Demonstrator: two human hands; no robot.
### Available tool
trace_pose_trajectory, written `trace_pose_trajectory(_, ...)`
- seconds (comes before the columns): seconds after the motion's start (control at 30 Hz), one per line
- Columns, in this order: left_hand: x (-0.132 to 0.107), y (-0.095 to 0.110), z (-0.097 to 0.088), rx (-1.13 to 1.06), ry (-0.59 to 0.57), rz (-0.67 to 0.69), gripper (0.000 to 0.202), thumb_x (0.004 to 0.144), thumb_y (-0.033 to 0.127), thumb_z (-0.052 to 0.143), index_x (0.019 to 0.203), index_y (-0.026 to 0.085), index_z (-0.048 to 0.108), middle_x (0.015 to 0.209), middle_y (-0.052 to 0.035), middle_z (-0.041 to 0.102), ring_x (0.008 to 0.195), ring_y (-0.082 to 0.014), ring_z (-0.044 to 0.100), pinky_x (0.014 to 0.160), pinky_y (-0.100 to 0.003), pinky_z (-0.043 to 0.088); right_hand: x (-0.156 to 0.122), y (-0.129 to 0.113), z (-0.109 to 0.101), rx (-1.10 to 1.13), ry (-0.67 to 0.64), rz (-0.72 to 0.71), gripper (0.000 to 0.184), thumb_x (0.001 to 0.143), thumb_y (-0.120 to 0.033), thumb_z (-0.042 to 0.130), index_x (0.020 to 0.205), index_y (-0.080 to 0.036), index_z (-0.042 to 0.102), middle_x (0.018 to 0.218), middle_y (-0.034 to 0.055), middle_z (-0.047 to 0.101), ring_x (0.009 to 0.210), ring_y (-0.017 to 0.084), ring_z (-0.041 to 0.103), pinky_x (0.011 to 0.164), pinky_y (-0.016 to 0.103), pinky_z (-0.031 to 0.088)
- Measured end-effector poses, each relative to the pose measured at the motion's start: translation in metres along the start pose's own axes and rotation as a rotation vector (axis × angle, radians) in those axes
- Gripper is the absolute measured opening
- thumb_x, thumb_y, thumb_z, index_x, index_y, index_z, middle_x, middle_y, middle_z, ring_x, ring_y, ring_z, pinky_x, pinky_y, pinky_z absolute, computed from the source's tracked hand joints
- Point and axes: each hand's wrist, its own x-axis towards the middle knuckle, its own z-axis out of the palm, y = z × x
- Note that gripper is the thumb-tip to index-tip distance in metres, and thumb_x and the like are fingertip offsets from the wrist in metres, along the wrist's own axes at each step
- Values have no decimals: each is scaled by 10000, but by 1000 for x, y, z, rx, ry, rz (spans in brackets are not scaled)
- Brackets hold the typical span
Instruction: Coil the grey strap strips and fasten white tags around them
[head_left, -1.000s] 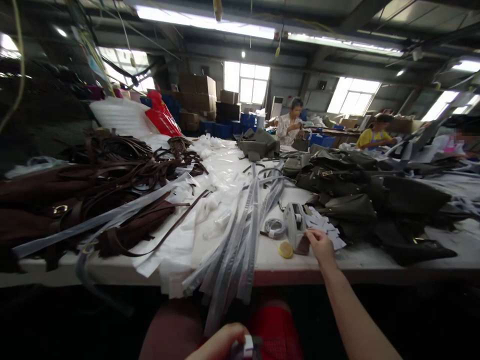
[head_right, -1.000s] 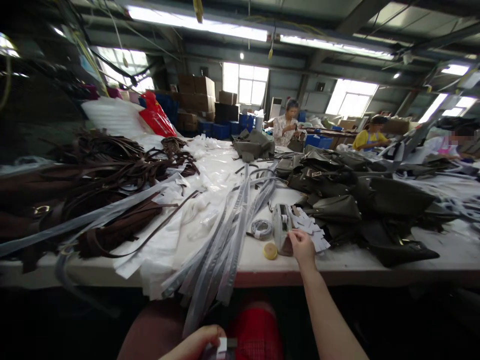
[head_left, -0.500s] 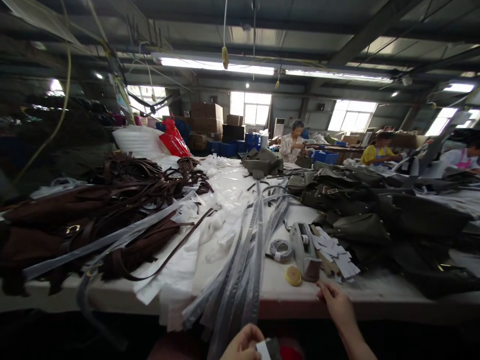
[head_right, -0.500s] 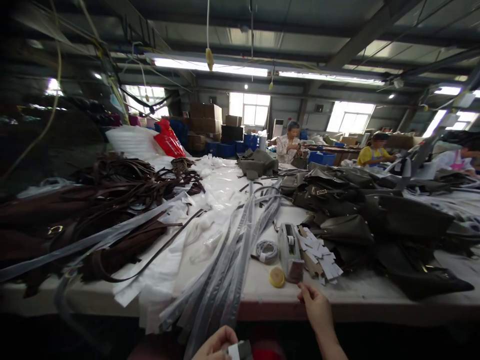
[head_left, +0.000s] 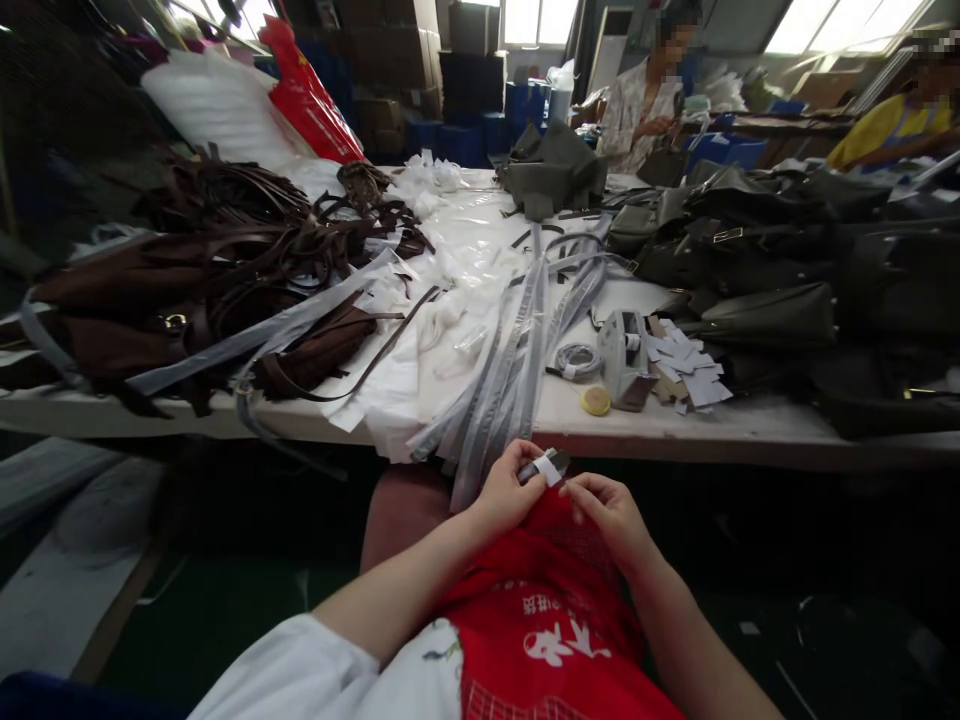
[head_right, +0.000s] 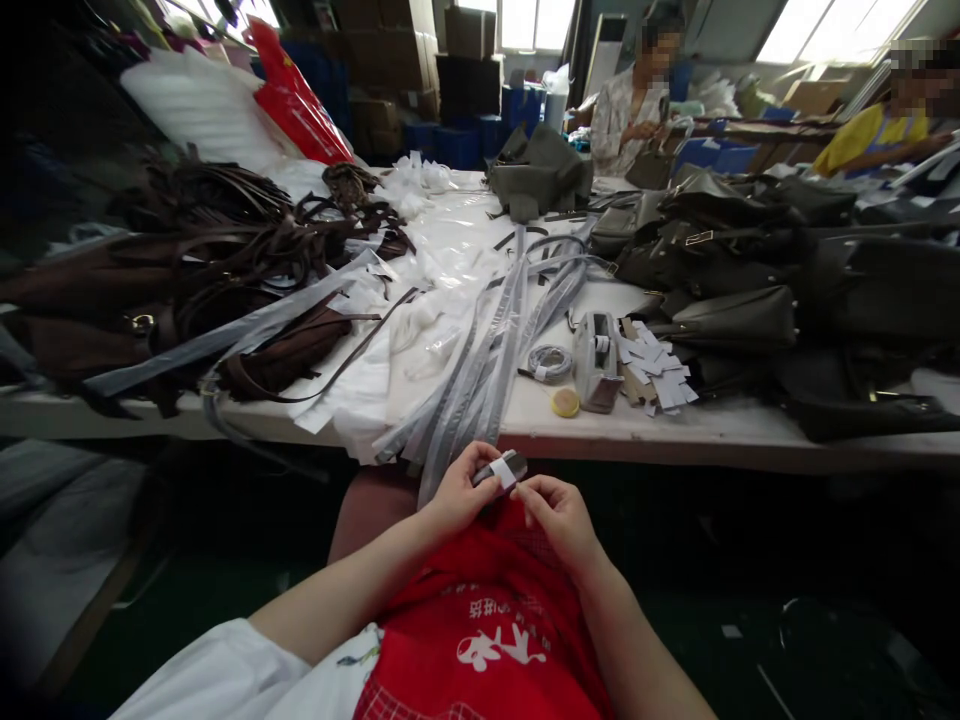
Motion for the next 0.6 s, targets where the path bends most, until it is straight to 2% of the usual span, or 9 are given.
trace_pose_trajectory(0.1,-1,-3,-1,10,-1,24,206,747,177,635,927,180,535,776,24,558,676,-112,526,663,-221,399,5,8,6,36,-44,36,430,760,-583,734,716,-156,720,480,-14,540,463,106,404,503,256,291)
trace_pose_trajectory(0.27,0,-8,-6,42,3,38,208,741,164,617,934,181,543,797,11,586,731,-138,565,667,-230,421,16,20,13,46,-13,76,490,723,-620,749,596,-161,636,454,-18,515,441,95,367,477,251,252)
trace_pose_trajectory(0.37,1,-12,-9,62,11,36,194,764,234,653,921,178,554,778,16,592,699,-131,555,649,-229,423,18,24,16,11,-21,83,502,736,-639,727,606,-162,636,450,-19,514,439,99,367,474,253,254)
trace_pose_trajectory(0.53,-2,-11,-11,123,179,87,196,833,355,643,868,177,569,777,-2,624,720,-147,587,692,-254,454,17,21,20,34,-156,90,437,778,-595,714,730,-161,677,595,4,606,559,139,495,576,266,382)
trace_pose_trajectory(0.6,-5,-6,-11,213,209,143,175,859,351,621,882,182,582,795,-9,640,743,-155,600,715,-265,458,15,18,22,59,-155,73,408,789,-571,717,775,-164,687,643,4,618,603,147,515,622,274,408)
